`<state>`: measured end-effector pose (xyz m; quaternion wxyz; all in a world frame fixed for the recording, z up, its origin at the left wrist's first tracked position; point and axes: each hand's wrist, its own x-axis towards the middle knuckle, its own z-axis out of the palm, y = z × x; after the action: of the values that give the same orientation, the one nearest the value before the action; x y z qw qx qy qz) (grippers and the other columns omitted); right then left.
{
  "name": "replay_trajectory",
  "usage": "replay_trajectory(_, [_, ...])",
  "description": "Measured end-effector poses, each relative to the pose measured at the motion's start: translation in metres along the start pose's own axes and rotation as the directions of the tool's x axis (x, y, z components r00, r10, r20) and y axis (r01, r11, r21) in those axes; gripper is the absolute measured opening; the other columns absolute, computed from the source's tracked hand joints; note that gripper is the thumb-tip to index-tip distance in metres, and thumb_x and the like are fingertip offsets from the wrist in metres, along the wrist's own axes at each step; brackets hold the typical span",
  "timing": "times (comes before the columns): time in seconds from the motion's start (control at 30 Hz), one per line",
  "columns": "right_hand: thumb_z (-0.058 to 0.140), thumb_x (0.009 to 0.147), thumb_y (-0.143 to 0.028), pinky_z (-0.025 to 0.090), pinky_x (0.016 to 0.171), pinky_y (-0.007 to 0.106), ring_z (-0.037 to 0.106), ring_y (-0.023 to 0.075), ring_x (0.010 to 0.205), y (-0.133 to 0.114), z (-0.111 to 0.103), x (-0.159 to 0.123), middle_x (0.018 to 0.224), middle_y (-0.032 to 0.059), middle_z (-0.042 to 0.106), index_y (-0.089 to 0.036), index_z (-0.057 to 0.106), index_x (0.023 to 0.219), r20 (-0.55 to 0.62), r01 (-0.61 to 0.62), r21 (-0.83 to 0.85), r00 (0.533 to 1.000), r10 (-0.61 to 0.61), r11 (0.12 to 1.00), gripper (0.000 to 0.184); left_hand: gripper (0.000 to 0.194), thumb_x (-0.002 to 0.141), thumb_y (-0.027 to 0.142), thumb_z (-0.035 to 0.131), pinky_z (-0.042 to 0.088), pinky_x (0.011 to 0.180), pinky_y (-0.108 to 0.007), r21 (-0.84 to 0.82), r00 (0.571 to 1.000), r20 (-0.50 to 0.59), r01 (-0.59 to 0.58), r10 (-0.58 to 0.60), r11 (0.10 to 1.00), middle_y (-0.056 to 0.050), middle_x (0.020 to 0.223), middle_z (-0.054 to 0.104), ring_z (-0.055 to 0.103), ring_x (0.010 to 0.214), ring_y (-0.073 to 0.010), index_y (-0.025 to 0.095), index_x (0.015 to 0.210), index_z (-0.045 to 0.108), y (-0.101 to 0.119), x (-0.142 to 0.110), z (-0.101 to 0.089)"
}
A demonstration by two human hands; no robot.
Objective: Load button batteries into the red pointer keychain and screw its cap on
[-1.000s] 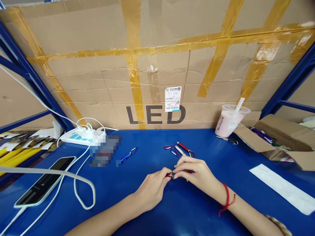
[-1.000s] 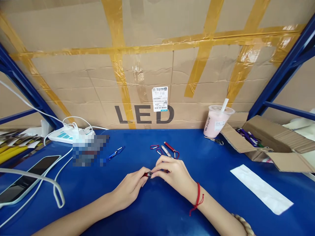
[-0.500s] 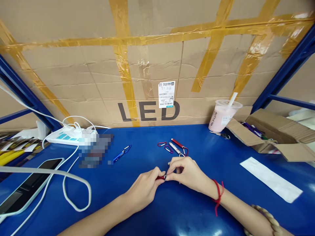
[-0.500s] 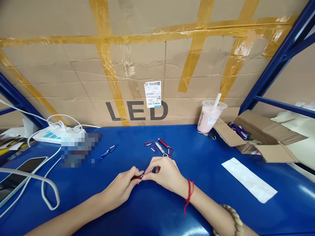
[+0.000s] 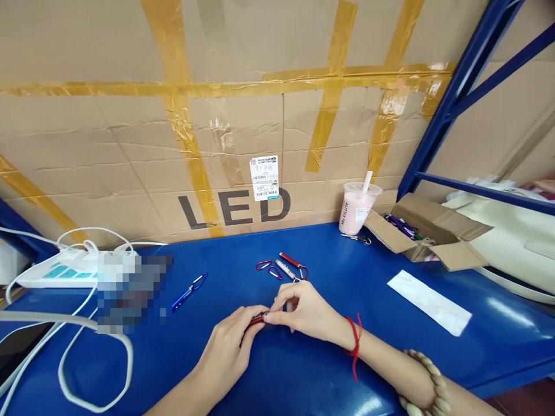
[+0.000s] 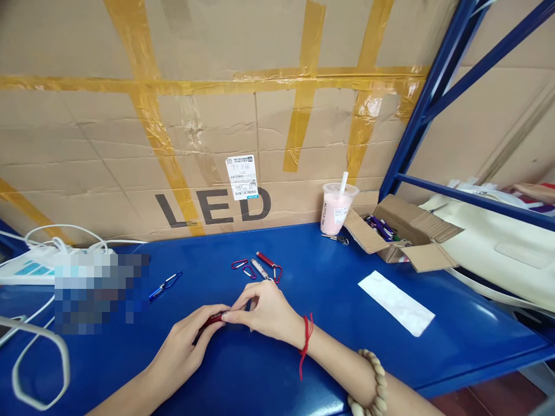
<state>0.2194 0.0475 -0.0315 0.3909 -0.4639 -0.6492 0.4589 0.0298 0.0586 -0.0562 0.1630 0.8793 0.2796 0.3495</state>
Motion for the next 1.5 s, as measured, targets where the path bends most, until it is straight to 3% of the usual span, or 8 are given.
replay_trajectory(0.4, [0.076,0.061,-0.043,0.037,0.044,0.016,0.047,0.0023,0.043,-0.004,-0.003,0.0,0.073,-0.0006,0.061,-0.016,0.071,0.076,-0.139,0.17,-0.167,0.971,-0.194,0.971,0.031,0.017,0.094,0.021,0.036,0.044,0.06,-0.015,0.095,0.996,-0.061,0.074,-0.068,0.993,0.005,0.076,0.058,0.057,0.064,-0.007,0.027,0.107,0.045,0.001,0.004,-0.002])
replay_trajectory(0.77, [0.07,0.072,-0.038,0.038,0.048,0.017,0.046,0.004,0.049,0.001,-0.003,-0.001,0.074,-0.0001,0.062,-0.021,0.073,0.081,-0.172,0.281,-0.25,0.929,-0.328,0.927,0.019,0.022,0.095,0.028,0.031,0.044,0.062,-0.02,0.061,0.981,-0.005,0.195,-0.195,0.979,0.002,0.075,0.058,0.056,0.065,-0.01,0.022,0.103,0.05,0.003,0.007,0.0])
replay_trajectory(1.17, [0.067,0.073,-0.045,0.04,0.053,0.019,0.051,0.0079,0.057,0.001,-0.01,-0.002,0.075,0.002,0.062,-0.022,0.073,0.08,-0.084,0.273,-0.337,0.945,-0.317,0.901,0.024,0.023,0.095,0.024,0.031,0.046,0.067,-0.023,0.043,0.99,0.027,0.136,-0.137,0.99,-0.002,0.085,0.062,0.058,0.073,-0.0122,0.02,0.103,0.051,0.008,0.006,0.001])
replay_trajectory(1.33, [0.066,0.074,-0.045,0.04,0.046,0.02,0.049,0.0073,0.048,0.003,-0.009,0.0,0.072,0.0034,0.062,-0.02,0.073,0.077,-0.047,0.283,-0.367,0.946,-0.321,0.886,0.026,0.022,0.093,0.018,0.032,0.045,0.07,-0.024,0.07,0.985,0.063,0.154,-0.159,0.986,-0.002,0.085,0.063,0.058,0.076,-0.0135,0.018,0.097,0.053,0.013,0.005,-0.002])
replay_trajectory(1.5, [0.066,0.073,-0.046,0.042,0.042,0.019,0.049,0.0072,0.041,0.004,-0.006,0.003,0.069,0.0041,0.061,-0.02,0.073,0.074,-0.019,0.273,-0.336,0.955,-0.296,0.902,0.027,0.02,0.092,0.018,0.037,0.046,0.071,-0.025,0.109,0.969,0.124,0.2,-0.213,0.974,-0.002,0.091,0.063,0.057,0.08,-0.0146,0.018,0.105,0.053,0.012,0.002,-0.005])
